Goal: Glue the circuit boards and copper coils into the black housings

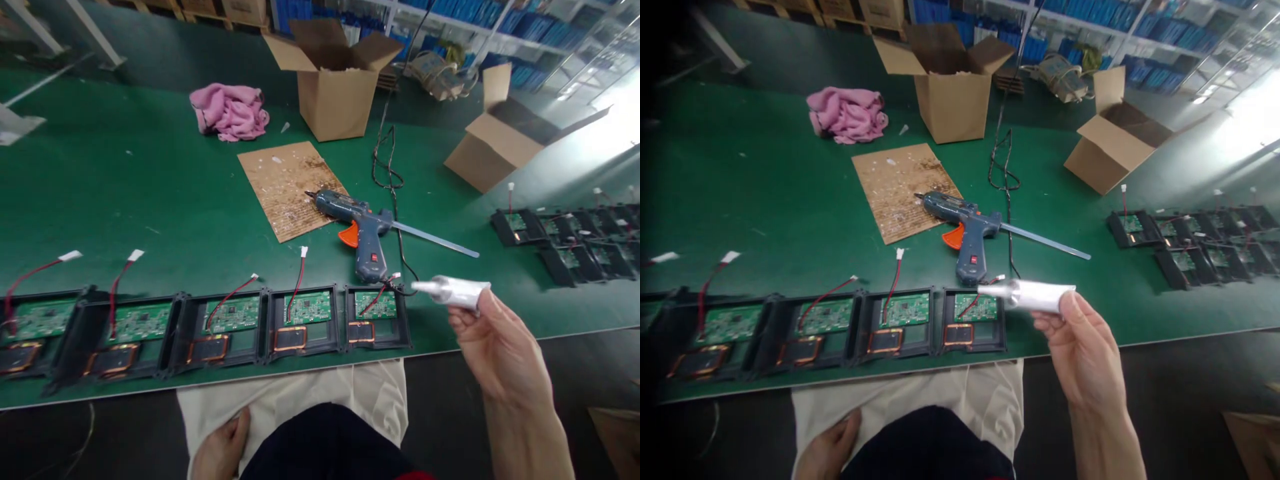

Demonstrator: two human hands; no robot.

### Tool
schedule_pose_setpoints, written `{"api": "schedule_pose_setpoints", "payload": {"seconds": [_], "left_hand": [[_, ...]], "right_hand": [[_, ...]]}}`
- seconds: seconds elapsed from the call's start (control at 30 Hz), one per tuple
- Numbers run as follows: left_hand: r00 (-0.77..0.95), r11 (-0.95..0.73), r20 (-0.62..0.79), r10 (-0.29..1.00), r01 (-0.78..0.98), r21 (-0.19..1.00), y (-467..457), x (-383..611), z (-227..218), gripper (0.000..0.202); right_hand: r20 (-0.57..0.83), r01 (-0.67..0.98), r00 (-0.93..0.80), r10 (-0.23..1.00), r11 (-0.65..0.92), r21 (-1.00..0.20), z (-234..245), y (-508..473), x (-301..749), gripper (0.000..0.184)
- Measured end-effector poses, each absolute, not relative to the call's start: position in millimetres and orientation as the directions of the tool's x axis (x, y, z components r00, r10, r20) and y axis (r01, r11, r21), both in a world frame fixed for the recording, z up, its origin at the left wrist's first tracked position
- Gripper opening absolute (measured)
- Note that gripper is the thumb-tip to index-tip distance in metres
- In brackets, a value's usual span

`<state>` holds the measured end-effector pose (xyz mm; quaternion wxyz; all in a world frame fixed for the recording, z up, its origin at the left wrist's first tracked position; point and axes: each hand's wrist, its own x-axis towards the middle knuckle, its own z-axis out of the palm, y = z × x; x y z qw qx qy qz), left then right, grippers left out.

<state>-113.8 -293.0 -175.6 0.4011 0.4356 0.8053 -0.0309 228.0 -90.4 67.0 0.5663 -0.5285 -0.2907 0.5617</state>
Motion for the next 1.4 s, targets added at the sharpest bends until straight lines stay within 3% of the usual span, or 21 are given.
{"api": "schedule_pose_setpoints", "payload": {"seconds": [0.17, 0.27, 0.33, 0.4, 0.47, 0.53, 0.73, 1.1, 1.4], "left_hand": [[-0.279, 0.629, -0.752, 0.598, 0.745, 0.224, -286, -110, -167, 0.037], [-0.282, 0.616, -0.742, 0.609, 0.757, 0.218, -284, -109, -162, 0.035], [-0.274, 0.595, -0.723, 0.635, 0.77, 0.231, -282, -108, -160, 0.034], [-0.273, 0.587, -0.714, 0.645, 0.775, 0.234, -281, -107, -159, 0.034], [-0.288, 0.605, -0.73, 0.62, 0.768, 0.211, -280, -106, -158, 0.037], [-0.304, 0.632, -0.756, 0.58, 0.753, 0.182, -278, -106, -158, 0.041], [-0.3, 0.637, -0.759, 0.578, 0.747, 0.19, -278, -105, -158, 0.041], [-0.338, 0.72, -0.751, 0.567, 0.646, 0.253, -280, -106, -162, 0.041], [-0.338, 0.726, -0.779, 0.528, 0.656, 0.208, -281, -105, -164, 0.043]], "right_hand": [[-0.382, -0.372, 0.176, 0.907, -0.298, -0.879, 57, -100, 228, 0.021], [-0.328, -0.312, 0.133, 0.935, -0.274, -0.91, 55, -102, 228, 0.027], [-0.221, -0.16, 0.142, 0.965, -0.198, -0.967, 55, -107, 226, 0.023], [-0.053, 0.149, 0.168, 0.984, -0.078, -0.986, 58, -114, 223, 0.017], [0.121, 0.456, 0.101, 0.987, 0.063, -0.888, 62, -120, 218, 0.017], [0.232, 0.582, -0.026, 0.972, 0.204, -0.787, 63, -124, 213, 0.022], [0.371, 0.558, -0.237, 0.898, 0.438, -0.704, 54, -124, 206, 0.033], [0.444, 0.582, -0.27, 0.855, 0.512, -0.632, 50, -121, 203, 0.029], [0.448, 0.575, -0.271, 0.852, 0.517, -0.634, 51, -123, 202, 0.029]]}}
